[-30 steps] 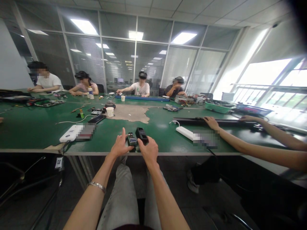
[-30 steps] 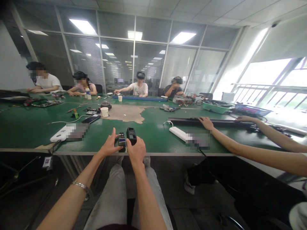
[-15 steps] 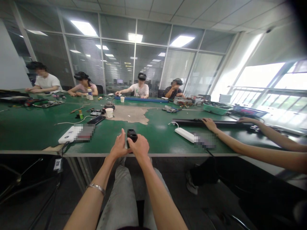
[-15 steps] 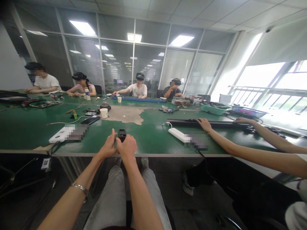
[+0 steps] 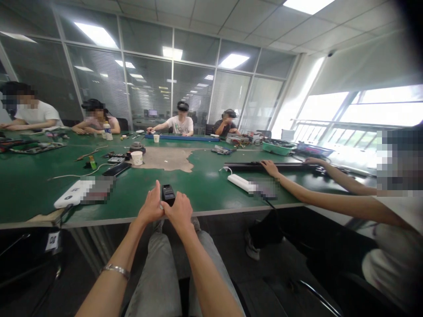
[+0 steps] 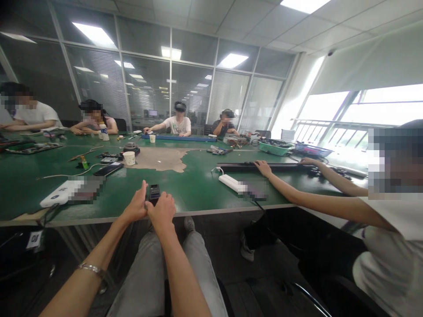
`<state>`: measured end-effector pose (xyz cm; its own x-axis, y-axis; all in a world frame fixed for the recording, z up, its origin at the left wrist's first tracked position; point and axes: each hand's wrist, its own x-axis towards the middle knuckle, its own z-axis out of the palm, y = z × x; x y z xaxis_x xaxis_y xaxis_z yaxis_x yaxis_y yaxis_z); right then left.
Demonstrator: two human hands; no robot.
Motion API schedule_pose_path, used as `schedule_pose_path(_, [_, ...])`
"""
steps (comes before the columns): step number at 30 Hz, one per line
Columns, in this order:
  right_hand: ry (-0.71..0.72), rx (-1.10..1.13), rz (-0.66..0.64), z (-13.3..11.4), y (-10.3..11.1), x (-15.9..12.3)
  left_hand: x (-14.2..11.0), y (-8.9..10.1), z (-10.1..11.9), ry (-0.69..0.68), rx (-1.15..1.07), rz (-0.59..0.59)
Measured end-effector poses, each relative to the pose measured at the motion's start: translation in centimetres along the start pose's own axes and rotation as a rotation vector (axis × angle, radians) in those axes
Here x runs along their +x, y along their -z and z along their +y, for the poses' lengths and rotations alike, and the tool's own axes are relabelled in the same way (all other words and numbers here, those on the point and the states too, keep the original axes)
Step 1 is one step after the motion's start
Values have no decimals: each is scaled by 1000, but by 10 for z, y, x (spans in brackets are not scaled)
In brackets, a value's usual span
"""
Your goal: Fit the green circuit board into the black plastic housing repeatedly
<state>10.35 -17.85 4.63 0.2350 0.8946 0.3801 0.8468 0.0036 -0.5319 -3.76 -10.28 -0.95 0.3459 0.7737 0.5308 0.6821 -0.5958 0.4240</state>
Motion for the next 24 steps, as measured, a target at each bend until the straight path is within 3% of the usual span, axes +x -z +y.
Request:
schedule_pose_path(9, [24,111,41,2,-11,-1,-1,6,5,14,-90,-14])
schedule_pose_path(16, [56,204,133,-2,9,9,-2,9,4,33,-143,-32])
schedule_pose_path(19, [39,188,195,7,20,12,-3,9,5,48,-154,-34])
schedule_pose_path(24, [-55,60,159,29,22,9,-3,9,6,67,-169,-29])
